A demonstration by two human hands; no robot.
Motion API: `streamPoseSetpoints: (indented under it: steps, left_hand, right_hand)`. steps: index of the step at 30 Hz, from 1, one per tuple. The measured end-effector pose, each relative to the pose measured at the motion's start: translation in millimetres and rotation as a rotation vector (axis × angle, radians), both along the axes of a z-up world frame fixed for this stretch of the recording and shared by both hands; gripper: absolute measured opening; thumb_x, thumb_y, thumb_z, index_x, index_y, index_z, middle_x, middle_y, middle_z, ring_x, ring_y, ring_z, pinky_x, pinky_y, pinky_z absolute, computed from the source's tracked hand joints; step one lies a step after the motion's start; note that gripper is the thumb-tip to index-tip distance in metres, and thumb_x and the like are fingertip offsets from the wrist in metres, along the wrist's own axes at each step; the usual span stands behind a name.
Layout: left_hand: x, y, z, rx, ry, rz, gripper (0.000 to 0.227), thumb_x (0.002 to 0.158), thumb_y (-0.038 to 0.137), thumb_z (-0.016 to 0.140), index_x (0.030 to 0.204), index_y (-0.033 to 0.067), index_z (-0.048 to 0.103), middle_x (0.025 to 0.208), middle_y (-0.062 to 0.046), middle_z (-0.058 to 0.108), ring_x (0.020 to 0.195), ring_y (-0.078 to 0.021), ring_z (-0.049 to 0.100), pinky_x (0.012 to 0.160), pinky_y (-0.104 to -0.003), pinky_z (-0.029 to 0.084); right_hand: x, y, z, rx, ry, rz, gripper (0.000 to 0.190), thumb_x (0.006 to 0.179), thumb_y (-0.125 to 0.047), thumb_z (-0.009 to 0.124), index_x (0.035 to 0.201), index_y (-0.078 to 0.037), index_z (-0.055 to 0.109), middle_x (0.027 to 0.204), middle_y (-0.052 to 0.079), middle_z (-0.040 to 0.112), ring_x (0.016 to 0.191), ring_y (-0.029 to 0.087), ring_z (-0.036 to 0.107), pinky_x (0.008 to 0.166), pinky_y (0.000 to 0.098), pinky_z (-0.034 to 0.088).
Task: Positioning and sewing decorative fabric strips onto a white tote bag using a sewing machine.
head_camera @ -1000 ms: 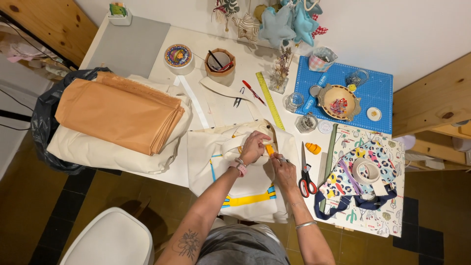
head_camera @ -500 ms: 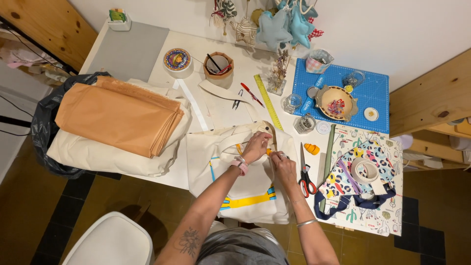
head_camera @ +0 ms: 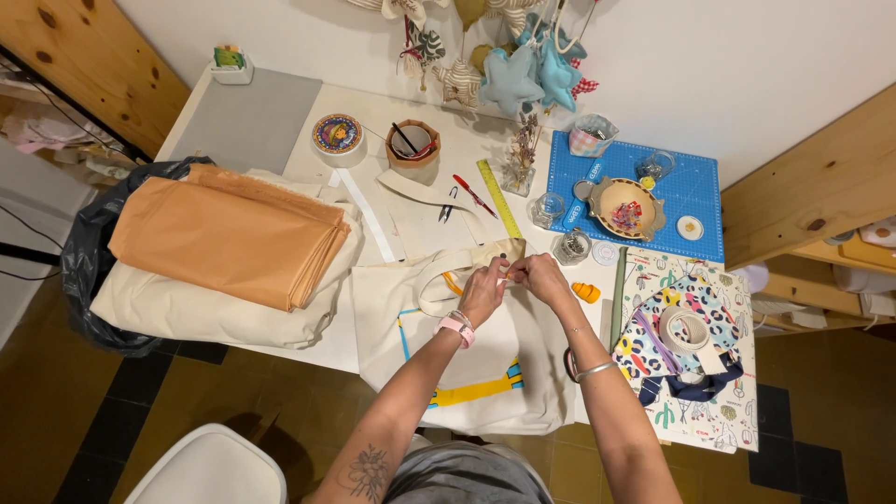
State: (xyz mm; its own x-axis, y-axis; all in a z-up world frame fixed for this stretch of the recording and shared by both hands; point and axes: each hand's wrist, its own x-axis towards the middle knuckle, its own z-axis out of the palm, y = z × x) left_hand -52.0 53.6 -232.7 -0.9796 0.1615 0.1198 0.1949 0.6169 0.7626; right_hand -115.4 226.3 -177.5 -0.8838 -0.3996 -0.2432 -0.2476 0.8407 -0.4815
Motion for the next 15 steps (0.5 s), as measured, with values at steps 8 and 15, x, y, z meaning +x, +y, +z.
streamPoseSetpoints:
  steps: [8, 15]
  left_hand:
    - [-22, -12, 85, 0.213, 0.158, 0.015, 0.053, 0.099, 0.028, 0.081, 0.146, 0.012, 0.063, 0.134, -0.021, 0.074, 0.14, -0.0438, 0.059, 0.126, -0.056, 0.038]
    - [-24, -9, 172, 0.355, 0.006, -0.154, 0.021, 0.112, 0.029, 0.062, 0.101, 0.0196, 0.078, 0.082, -0.002, 0.08, 0.087, -0.0249, 0.076, 0.093, -0.042, 0.059]
  right_hand:
    - [-18, 6, 82, -0.163, 0.232, -0.145, 0.01, 0.098, -0.026, 0.079, 0.103, -0.032, 0.086, 0.084, 0.001, 0.082, 0.092, 0.028, 0.08, 0.09, 0.0448, 0.063]
    - [26, 15, 191, -0.52, 0.139, -0.3, 0.014, 0.09, -0.012, 0.086, 0.101, -0.019, 0.088, 0.077, 0.003, 0.083, 0.076, 0.011, 0.079, 0.078, 0.0257, 0.061]
